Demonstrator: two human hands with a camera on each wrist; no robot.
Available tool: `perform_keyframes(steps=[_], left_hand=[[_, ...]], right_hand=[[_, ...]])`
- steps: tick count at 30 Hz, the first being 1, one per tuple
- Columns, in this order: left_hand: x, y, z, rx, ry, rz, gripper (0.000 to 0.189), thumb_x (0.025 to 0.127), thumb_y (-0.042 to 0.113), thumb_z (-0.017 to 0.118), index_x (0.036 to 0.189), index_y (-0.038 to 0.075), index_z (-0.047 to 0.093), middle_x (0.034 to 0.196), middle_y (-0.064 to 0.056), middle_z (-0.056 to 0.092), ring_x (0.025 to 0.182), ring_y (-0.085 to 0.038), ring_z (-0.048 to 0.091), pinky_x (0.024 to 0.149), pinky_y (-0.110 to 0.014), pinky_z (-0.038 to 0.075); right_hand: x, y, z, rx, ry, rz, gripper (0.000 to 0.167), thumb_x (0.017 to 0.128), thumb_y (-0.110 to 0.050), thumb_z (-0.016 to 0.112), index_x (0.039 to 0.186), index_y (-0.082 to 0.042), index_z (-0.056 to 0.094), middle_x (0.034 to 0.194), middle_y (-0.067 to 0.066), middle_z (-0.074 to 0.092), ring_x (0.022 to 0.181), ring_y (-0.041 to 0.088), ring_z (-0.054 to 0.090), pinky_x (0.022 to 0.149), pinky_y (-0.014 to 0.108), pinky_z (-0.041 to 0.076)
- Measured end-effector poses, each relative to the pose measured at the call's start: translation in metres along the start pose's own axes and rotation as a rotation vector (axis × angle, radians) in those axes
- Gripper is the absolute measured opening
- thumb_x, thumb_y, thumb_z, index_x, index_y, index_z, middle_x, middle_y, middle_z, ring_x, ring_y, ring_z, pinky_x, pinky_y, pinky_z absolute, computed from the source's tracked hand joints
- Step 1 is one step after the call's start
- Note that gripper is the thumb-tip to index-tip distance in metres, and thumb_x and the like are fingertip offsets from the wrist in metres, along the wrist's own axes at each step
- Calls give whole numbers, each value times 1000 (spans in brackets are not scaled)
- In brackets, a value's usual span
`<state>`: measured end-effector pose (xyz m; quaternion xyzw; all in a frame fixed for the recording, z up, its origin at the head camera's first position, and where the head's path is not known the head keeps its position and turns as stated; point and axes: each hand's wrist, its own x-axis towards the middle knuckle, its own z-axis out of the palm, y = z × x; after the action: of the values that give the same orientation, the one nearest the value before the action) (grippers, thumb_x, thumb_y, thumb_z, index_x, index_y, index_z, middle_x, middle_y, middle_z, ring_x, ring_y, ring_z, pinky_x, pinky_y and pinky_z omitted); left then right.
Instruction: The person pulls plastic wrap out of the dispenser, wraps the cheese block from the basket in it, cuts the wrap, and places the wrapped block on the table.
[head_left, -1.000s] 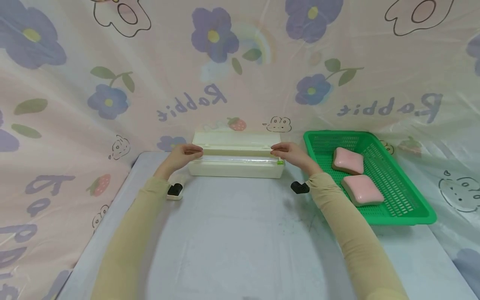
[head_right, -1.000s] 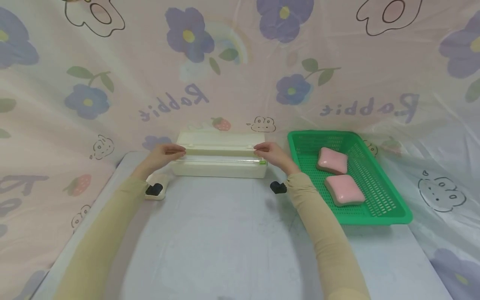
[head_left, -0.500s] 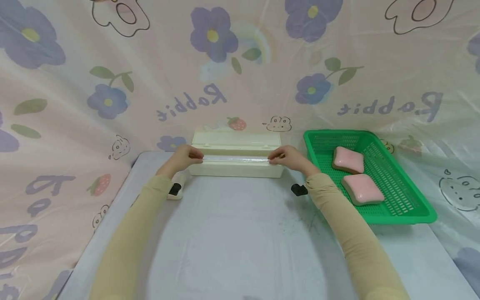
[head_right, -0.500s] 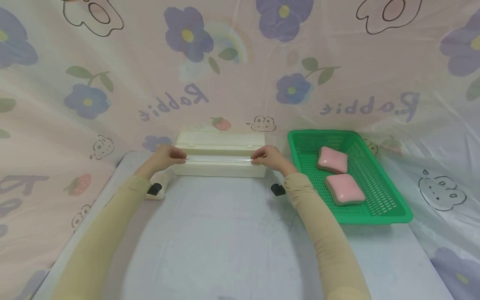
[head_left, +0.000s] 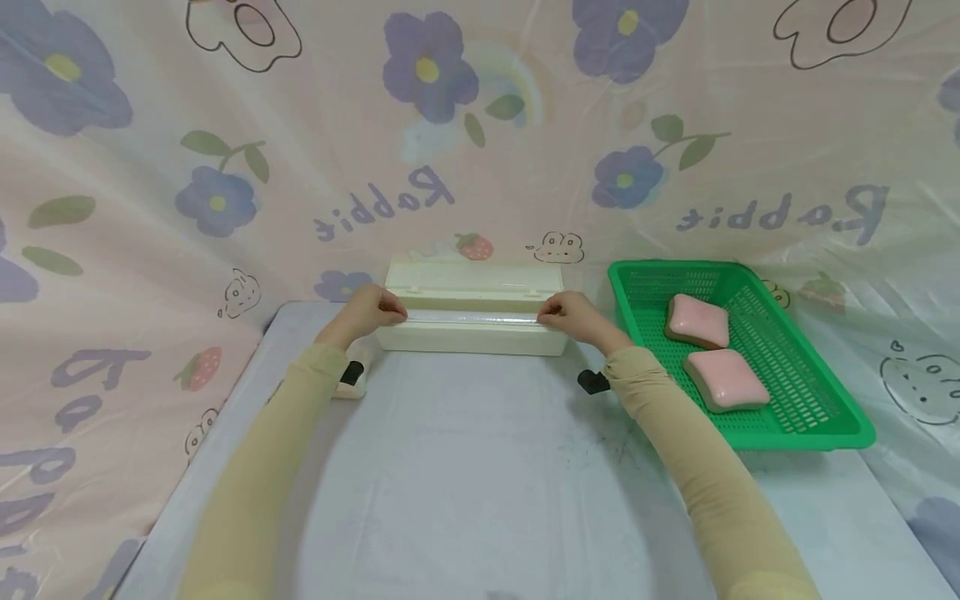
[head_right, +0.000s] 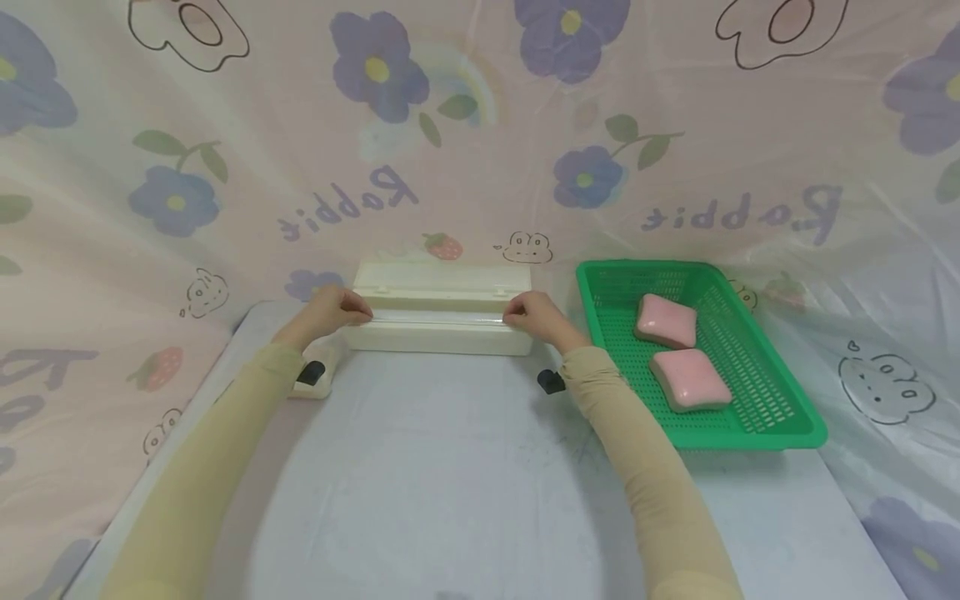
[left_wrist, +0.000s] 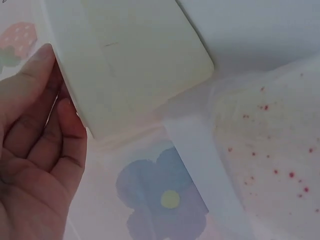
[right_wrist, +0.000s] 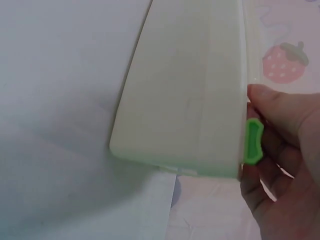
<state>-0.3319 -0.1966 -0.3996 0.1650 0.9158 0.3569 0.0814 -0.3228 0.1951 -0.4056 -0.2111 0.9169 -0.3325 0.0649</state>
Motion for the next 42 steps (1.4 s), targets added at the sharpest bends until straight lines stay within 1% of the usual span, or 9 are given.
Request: perform_keyframes(steps=[6,10,15,23,29,35,37,40,42], left_hand=[[-1,0,2,66,41,39,10,92,7,64,96,-1,68,88,-10,67,83,-24,61,76,-37,52],[-4,-4,7,48,53,51,8,92,8,64,95,1,67,88,-9,66,81,-22,61,74,-35,52],[-7,-6,11,-11,45,78,19,86,6,72,101,-5,66,88,-9,66,80,-24,61,75,-36,54],[-5,-2,12,-6,80,46,21,88,1,68,107,-7,67,93,-14,67,86,-26,62,76,-36,54],[-1,-1,13,50,99,51,20,87,-2,68,105,-8,67,94,-15,67,85,-26,61,74,-35,55],[2,0,13,51,121,73,3,87,-1,67,88,-2,69,83,-11,66,78,-24,60,68,-35,53],[2,0,11,57,132,91,4,87,0,68,84,0,69,82,-9,66,76,-24,59,67,-35,52],[1,1,8,68,130,107,4,88,2,68,84,1,69,83,-8,67,77,-23,60,67,-36,52],[1,2,5,69,109,108,5,89,4,67,88,0,69,85,-8,68,78,-23,61,69,-36,53]], right_hand=[[1,0,5,-5,22,19,12,96,-12,59,96,-2,65,91,8,63,85,23,55,76,35,49],[1,4,10,-4,33,23,11,97,-13,58,96,-3,64,90,7,62,84,21,54,72,33,48],[-2,5,12,14,48,26,10,96,-9,58,98,0,64,90,7,65,85,22,57,72,34,50],[-1,2,7,9,36,38,11,92,-11,65,98,-2,68,91,7,66,85,22,58,74,35,50],[2,2,6,8,45,46,15,89,-5,68,102,2,68,94,10,67,89,24,60,79,36,52],[3,0,6,-28,83,41,8,90,-7,67,95,-2,71,91,8,68,85,23,59,75,36,51],[3,-1,5,-24,89,36,8,91,-8,66,94,-3,71,90,8,67,84,23,59,73,35,51],[3,-4,2,-12,93,26,9,92,-8,64,94,-2,70,91,9,67,84,23,60,73,36,51],[2,-6,0,1,95,21,10,93,-8,63,94,-1,69,91,9,68,86,24,61,75,36,51]])
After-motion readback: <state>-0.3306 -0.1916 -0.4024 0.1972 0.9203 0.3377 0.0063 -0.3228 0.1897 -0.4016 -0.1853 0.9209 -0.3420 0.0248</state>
